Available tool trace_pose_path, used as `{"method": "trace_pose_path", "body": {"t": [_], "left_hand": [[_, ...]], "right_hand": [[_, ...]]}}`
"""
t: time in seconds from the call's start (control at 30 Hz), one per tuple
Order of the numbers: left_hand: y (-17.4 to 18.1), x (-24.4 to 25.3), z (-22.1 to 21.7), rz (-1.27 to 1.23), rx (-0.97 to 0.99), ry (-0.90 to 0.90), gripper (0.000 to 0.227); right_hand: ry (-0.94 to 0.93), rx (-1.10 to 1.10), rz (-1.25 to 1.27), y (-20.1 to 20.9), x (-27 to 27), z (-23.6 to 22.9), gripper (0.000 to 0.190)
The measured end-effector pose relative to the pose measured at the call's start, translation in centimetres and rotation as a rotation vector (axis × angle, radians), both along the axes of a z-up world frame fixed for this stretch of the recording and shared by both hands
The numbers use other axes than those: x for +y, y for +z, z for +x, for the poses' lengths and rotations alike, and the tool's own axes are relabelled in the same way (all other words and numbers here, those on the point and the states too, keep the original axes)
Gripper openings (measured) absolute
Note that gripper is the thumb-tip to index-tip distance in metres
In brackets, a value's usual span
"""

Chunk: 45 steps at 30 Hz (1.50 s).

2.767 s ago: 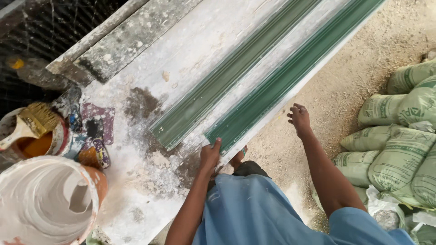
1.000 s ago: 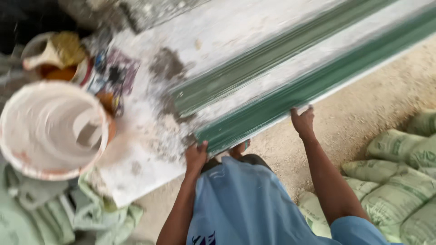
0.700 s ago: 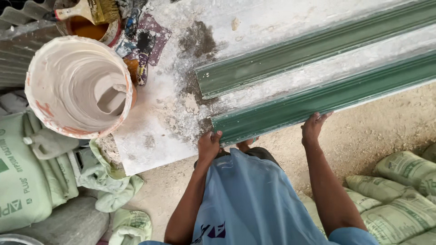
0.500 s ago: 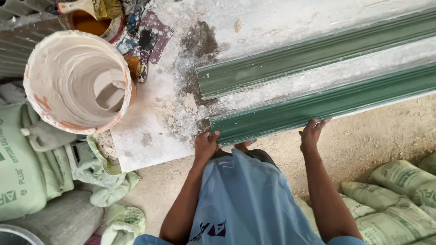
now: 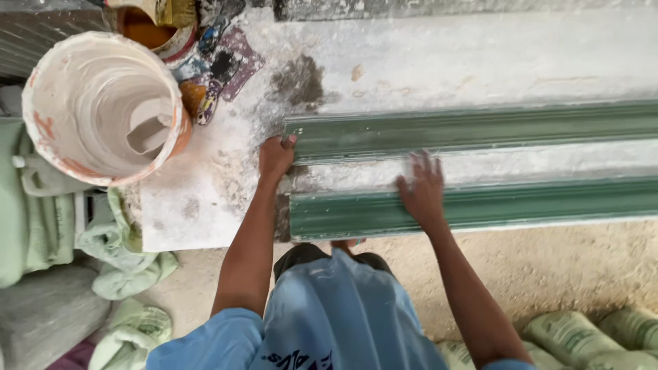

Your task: The person brushes debris off of gypsum molds, wipes the surfaces, and applies a paste or material using various scrapers and sponges at a workshop table.

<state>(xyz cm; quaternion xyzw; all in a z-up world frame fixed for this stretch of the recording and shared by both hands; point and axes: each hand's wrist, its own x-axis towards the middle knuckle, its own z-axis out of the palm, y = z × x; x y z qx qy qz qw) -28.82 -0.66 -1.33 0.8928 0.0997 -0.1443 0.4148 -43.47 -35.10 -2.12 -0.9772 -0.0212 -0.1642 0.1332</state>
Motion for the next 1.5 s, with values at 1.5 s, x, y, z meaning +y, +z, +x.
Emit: {"method": "trace_pose_path", "body": {"t": [1.5], "left_hand": [[1.5,2.6,8.6,0.248,-0.082,-0.191,0.047]], "right_hand": [[-0.236,0.069,-0.005,-2.7,5.1,-1.4,0.043]]}}
